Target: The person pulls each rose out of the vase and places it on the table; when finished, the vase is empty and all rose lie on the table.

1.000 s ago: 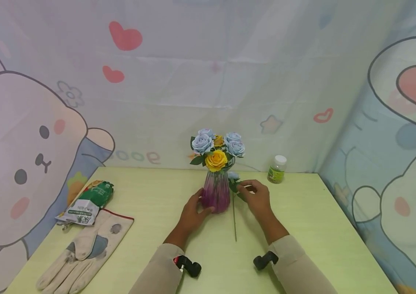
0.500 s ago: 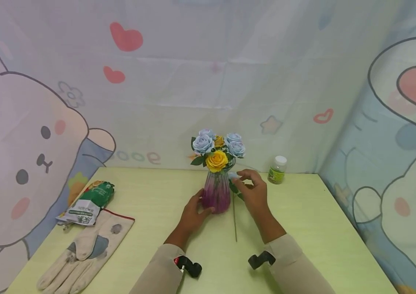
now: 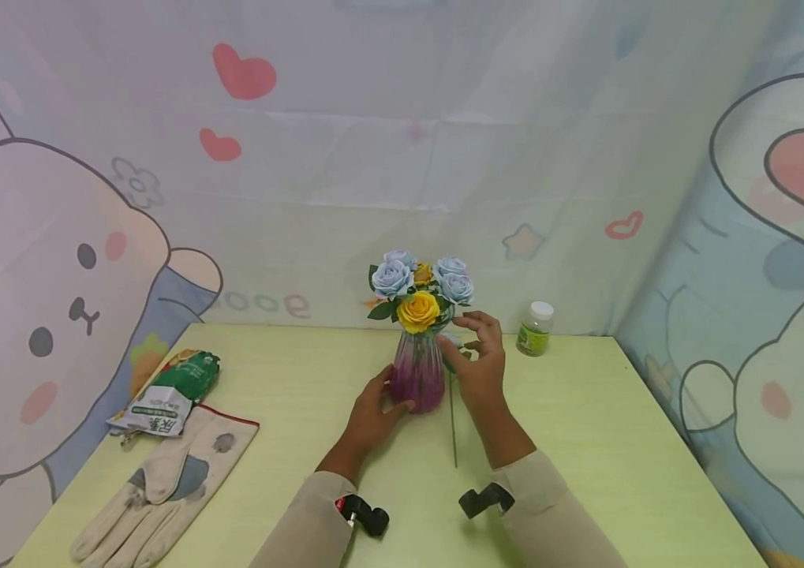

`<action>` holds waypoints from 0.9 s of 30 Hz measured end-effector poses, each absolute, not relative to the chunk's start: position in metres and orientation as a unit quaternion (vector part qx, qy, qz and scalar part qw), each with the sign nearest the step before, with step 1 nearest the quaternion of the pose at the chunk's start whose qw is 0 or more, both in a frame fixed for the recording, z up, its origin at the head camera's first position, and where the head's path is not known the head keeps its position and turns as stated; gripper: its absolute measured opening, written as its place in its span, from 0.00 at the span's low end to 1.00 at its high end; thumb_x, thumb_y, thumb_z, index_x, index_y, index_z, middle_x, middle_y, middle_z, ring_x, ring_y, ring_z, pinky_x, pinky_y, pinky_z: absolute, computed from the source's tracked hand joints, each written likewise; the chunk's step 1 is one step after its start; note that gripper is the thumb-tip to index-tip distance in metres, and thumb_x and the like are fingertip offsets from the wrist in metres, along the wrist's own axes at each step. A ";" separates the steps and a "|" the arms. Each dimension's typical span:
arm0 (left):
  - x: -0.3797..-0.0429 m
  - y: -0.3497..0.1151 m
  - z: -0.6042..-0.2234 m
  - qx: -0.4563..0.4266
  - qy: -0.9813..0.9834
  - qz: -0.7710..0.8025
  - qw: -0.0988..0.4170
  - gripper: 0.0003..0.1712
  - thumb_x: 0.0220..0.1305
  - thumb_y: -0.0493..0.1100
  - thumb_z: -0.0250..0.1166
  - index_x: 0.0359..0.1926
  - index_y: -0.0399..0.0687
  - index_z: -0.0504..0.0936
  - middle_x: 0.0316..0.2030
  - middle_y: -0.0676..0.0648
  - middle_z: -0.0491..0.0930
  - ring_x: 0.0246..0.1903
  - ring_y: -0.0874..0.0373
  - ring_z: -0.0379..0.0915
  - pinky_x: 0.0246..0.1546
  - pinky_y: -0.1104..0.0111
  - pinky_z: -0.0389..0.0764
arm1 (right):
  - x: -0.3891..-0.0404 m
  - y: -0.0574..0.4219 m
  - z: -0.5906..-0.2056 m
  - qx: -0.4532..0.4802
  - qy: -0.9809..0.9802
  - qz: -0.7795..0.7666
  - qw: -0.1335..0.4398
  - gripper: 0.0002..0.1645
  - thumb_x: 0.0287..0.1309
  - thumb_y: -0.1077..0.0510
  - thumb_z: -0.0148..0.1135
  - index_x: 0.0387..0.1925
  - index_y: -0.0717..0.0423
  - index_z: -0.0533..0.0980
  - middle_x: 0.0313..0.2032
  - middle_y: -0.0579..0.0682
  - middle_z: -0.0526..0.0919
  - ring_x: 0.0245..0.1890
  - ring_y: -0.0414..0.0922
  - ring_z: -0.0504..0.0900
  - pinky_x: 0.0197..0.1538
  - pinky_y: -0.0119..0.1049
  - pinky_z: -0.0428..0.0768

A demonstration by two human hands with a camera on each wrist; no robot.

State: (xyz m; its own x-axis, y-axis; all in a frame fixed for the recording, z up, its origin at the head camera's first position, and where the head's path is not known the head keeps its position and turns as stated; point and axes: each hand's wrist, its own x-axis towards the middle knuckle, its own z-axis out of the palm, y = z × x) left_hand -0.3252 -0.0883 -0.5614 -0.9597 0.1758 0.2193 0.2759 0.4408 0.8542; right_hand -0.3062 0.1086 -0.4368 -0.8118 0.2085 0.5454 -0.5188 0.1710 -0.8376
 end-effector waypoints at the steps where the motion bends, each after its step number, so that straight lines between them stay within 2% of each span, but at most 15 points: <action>1: -0.325 -0.088 -0.562 -0.133 -0.846 -0.513 0.049 0.50 0.74 0.51 0.73 0.86 0.41 0.58 0.81 0.37 0.68 0.79 0.37 0.68 0.83 0.42 0.66 | -0.306 0.106 -0.437 0.108 -0.712 0.632 0.286 0.20 0.65 0.62 0.77 0.56 0.62 0.83 0.68 0.59 0.73 0.71 0.48 0.71 0.58 0.46 0.77; 7: -0.325 -0.089 -0.561 -0.133 -0.845 -0.515 0.047 0.49 0.75 0.51 0.73 0.86 0.42 0.58 0.81 0.37 0.68 0.79 0.37 0.69 0.82 0.42 0.67 | -0.306 0.090 -0.433 0.091 -0.723 0.621 0.290 0.20 0.63 0.60 0.78 0.55 0.58 0.84 0.71 0.57 0.70 0.77 0.54 0.65 0.67 0.58 0.69; 11: -0.325 -0.089 -0.561 -0.134 -0.849 -0.508 0.049 0.49 0.75 0.51 0.72 0.86 0.42 0.58 0.80 0.37 0.69 0.78 0.37 0.69 0.82 0.42 0.67 | -0.306 0.082 -0.430 0.076 -0.729 0.613 0.295 0.20 0.63 0.57 0.79 0.54 0.57 0.85 0.73 0.58 0.68 0.80 0.55 0.60 0.80 0.61 0.65; 13: -0.325 -0.089 -0.561 -0.136 -0.850 -0.506 0.051 0.49 0.75 0.51 0.73 0.86 0.41 0.59 0.80 0.36 0.69 0.79 0.36 0.69 0.82 0.42 0.67 | -0.306 0.079 -0.430 0.071 -0.729 0.612 0.298 0.20 0.62 0.57 0.79 0.54 0.57 0.85 0.73 0.59 0.68 0.80 0.55 0.59 0.83 0.62 0.64; 18: -0.324 -0.089 -0.561 -0.131 -0.850 -0.508 0.045 0.50 0.75 0.51 0.73 0.86 0.41 0.58 0.81 0.37 0.68 0.80 0.37 0.67 0.83 0.42 0.65 | -0.308 0.072 -0.432 0.057 -0.728 0.609 0.310 0.21 0.61 0.57 0.79 0.55 0.58 0.86 0.74 0.60 0.66 0.78 0.56 0.59 0.83 0.64 0.62; 21: -0.324 -0.089 -0.561 -0.127 -0.850 -0.510 0.043 0.50 0.75 0.52 0.73 0.86 0.42 0.59 0.81 0.37 0.68 0.80 0.37 0.66 0.83 0.42 0.65 | -0.310 0.068 -0.432 0.039 -0.732 0.602 0.316 0.21 0.62 0.56 0.79 0.55 0.57 0.87 0.75 0.59 0.67 0.78 0.57 0.59 0.82 0.67 0.57; 27: -0.325 -0.089 -0.561 -0.130 -0.851 -0.507 0.046 0.50 0.75 0.52 0.73 0.86 0.41 0.58 0.81 0.37 0.69 0.80 0.37 0.67 0.83 0.42 0.66 | -0.311 0.057 -0.428 0.000 -0.730 0.602 0.324 0.22 0.60 0.53 0.81 0.53 0.56 0.87 0.75 0.54 0.67 0.77 0.58 0.59 0.75 0.72 0.54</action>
State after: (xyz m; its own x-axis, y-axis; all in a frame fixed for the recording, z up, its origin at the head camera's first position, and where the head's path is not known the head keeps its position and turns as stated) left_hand -0.3251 -0.0892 -0.5615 -0.9619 0.1751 0.2099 0.2680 0.4525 0.8506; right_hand -0.3110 0.0574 -0.4284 -0.7895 0.3910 0.4731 -0.3897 0.2763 -0.8785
